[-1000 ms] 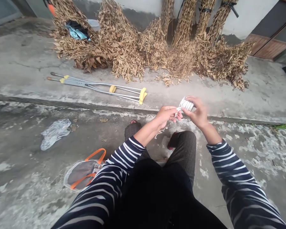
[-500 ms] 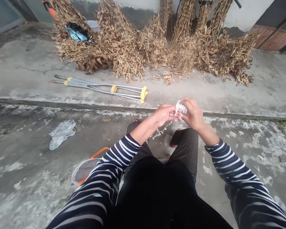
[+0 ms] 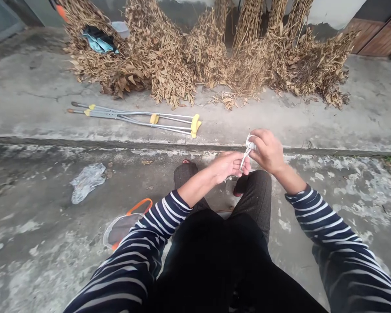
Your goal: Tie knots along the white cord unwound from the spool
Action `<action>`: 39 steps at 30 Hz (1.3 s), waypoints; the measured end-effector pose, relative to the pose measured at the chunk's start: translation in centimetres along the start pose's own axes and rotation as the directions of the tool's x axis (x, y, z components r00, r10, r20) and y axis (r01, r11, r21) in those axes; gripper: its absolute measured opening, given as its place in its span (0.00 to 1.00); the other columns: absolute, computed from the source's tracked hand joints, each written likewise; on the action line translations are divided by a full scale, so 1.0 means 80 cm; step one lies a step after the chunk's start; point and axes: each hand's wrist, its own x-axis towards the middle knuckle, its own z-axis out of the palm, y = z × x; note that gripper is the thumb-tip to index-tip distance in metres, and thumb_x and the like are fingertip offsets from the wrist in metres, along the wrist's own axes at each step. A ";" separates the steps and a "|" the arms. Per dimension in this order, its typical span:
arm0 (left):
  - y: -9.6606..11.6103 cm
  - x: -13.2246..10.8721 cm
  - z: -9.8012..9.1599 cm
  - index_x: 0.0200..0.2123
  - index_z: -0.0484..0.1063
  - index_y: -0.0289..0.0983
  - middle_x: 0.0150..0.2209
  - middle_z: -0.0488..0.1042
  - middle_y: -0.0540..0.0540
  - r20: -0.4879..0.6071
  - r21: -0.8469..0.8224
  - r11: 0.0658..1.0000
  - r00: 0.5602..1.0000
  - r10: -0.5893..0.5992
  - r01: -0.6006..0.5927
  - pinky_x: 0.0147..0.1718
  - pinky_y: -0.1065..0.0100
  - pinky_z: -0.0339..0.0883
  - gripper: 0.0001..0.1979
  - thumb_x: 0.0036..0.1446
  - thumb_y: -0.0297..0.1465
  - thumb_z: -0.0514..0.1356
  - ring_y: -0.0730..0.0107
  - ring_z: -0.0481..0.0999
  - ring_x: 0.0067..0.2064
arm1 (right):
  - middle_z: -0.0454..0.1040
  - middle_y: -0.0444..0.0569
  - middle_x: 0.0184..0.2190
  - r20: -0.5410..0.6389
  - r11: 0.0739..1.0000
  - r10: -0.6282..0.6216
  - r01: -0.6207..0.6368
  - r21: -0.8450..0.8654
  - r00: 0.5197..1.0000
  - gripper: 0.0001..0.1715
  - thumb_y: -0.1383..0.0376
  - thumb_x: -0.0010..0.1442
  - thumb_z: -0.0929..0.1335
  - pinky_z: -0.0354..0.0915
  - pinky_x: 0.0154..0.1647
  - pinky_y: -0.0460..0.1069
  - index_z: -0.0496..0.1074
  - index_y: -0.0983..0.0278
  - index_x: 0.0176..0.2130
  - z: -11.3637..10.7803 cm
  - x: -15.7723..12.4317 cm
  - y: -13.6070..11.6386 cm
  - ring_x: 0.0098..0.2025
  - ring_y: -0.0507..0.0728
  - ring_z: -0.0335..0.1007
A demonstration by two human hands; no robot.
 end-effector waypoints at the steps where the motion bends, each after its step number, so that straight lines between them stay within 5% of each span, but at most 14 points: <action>1: -0.009 -0.004 -0.002 0.31 0.73 0.31 0.27 0.78 0.43 0.032 -0.016 1.000 0.999 -0.011 0.012 0.23 0.74 0.66 0.12 0.61 0.35 0.63 0.73 0.77 0.25 | 0.73 0.60 0.58 0.037 0.999 -0.022 0.024 -0.039 0.999 0.15 0.62 0.68 0.64 0.64 0.53 0.62 0.72 0.62 0.52 -0.006 -0.001 0.007 0.62 0.70 0.65; 7: -0.056 -0.031 -0.033 0.32 0.73 0.31 0.28 0.78 0.43 0.284 0.083 0.977 0.935 -0.213 0.197 0.20 0.75 0.66 0.19 0.56 0.42 0.71 0.73 0.76 0.25 | 0.74 0.61 0.57 0.195 0.919 -0.224 0.273 -0.284 0.955 0.14 0.62 0.71 0.63 0.59 0.49 0.57 0.70 0.63 0.54 -0.054 0.003 0.038 0.62 0.67 0.64; 11: -0.043 -0.060 -0.066 0.26 0.70 0.31 0.29 0.79 0.40 0.305 0.117 0.971 0.924 -0.233 0.206 0.21 0.74 0.70 0.21 0.55 0.42 0.71 0.69 0.79 0.28 | 0.74 0.59 0.56 0.283 0.843 -0.274 0.371 -0.388 0.919 0.12 0.66 0.70 0.63 0.57 0.47 0.56 0.70 0.63 0.51 -0.073 -0.003 0.054 0.60 0.66 0.64; 14: -0.005 -0.081 -0.083 0.27 0.70 0.32 0.29 0.78 0.40 0.316 0.049 0.997 0.946 -0.074 0.062 0.19 0.74 0.70 0.19 0.56 0.41 0.70 0.67 0.79 0.28 | 0.74 0.58 0.56 0.357 0.852 -0.262 0.388 -0.352 0.897 0.13 0.68 0.66 0.64 0.58 0.47 0.56 0.71 0.64 0.50 -0.076 -0.014 0.062 0.59 0.66 0.64; 17: 0.039 -0.084 -0.080 0.34 0.75 0.32 0.34 0.80 0.37 0.265 -0.046 0.976 0.939 0.219 -0.214 0.18 0.75 0.70 0.15 0.56 0.38 0.70 0.62 0.82 0.34 | 0.71 0.60 0.60 0.375 0.918 -0.163 0.280 -0.282 0.913 0.15 0.68 0.63 0.67 0.62 0.46 0.56 0.72 0.64 0.50 -0.070 -0.023 0.061 0.59 0.67 0.63; 21: 0.085 -0.047 -0.055 0.47 0.75 0.35 0.53 0.79 0.37 -0.060 -0.028 0.820 0.820 0.569 -0.571 0.27 0.75 0.77 0.13 0.64 0.35 0.60 0.55 0.80 0.56 | 0.67 0.59 0.62 0.403 0.989 0.061 -0.001 -0.147 0.913 0.21 0.67 0.56 0.69 0.65 0.41 0.53 0.75 0.62 0.51 -0.059 -0.027 0.053 0.57 0.66 0.65; 25: 0.118 0.002 -0.052 0.49 0.75 0.36 0.53 0.79 0.40 -0.177 0.014 0.755 0.742 0.647 -0.656 0.33 0.75 0.78 0.12 0.67 0.33 0.56 0.57 0.76 0.62 | 0.72 0.56 0.56 0.461 0.988 0.153 -0.141 -0.060 0.874 0.26 0.66 0.52 0.70 0.67 0.41 0.52 0.76 0.62 0.51 -0.059 -0.025 0.054 0.54 0.65 0.70; 29: 0.127 0.029 -0.105 0.41 0.76 0.36 0.39 0.80 0.42 -0.198 0.219 0.792 0.769 0.608 -0.570 0.33 0.73 0.77 0.12 0.65 0.39 0.61 0.62 0.82 0.48 | 0.74 0.55 0.55 0.496 0.968 0.248 -0.193 -0.160 0.832 0.25 0.65 0.52 0.71 0.67 0.39 0.51 0.78 0.62 0.50 -0.076 -0.025 0.065 0.51 0.65 0.73; 32: 0.112 0.050 -0.157 0.35 0.75 0.34 0.33 0.77 0.43 -0.304 0.468 0.824 0.817 0.489 -0.320 0.36 0.67 0.77 0.11 0.64 0.36 0.63 0.65 0.80 0.40 | 0.77 0.53 0.53 0.537 0.943 0.330 -0.246 -0.224 0.776 0.23 0.64 0.51 0.73 0.66 0.37 0.50 0.79 0.61 0.48 -0.093 -0.024 0.072 0.48 0.63 0.75; 34: 0.096 0.066 -0.175 0.35 0.74 0.32 0.35 0.77 0.43 -0.406 0.650 0.748 0.772 0.489 -0.132 0.41 0.63 0.77 0.05 0.61 0.28 0.66 0.65 0.77 0.41 | 0.78 0.50 0.50 0.564 0.946 0.324 -0.272 -0.177 0.760 0.23 0.65 0.49 0.73 0.66 0.37 0.49 0.80 0.59 0.47 -0.103 -0.020 0.072 0.45 0.61 0.76; 36: 0.075 0.078 -0.169 0.39 0.75 0.31 0.42 0.77 0.42 -0.413 0.765 0.643 0.743 0.526 -0.029 0.47 0.61 0.75 0.06 0.57 0.21 0.67 0.64 0.76 0.46 | 0.79 0.48 0.48 0.575 0.952 0.288 -0.295 -0.084 0.766 0.24 0.66 0.47 0.74 0.67 0.38 0.48 0.80 0.59 0.47 -0.110 -0.012 0.066 0.42 0.59 0.76; 39: 0.036 0.086 -0.119 0.50 0.76 0.32 0.49 0.77 0.39 -0.335 0.764 0.644 0.835 0.437 -0.030 0.41 0.63 0.77 0.14 0.60 0.22 0.65 0.64 0.77 0.43 | 0.80 0.46 0.41 0.592 0.923 0.296 -0.384 0.026 0.750 0.26 0.67 0.45 0.74 0.67 0.38 0.47 0.78 0.60 0.47 -0.115 0.004 0.054 0.39 0.57 0.76</action>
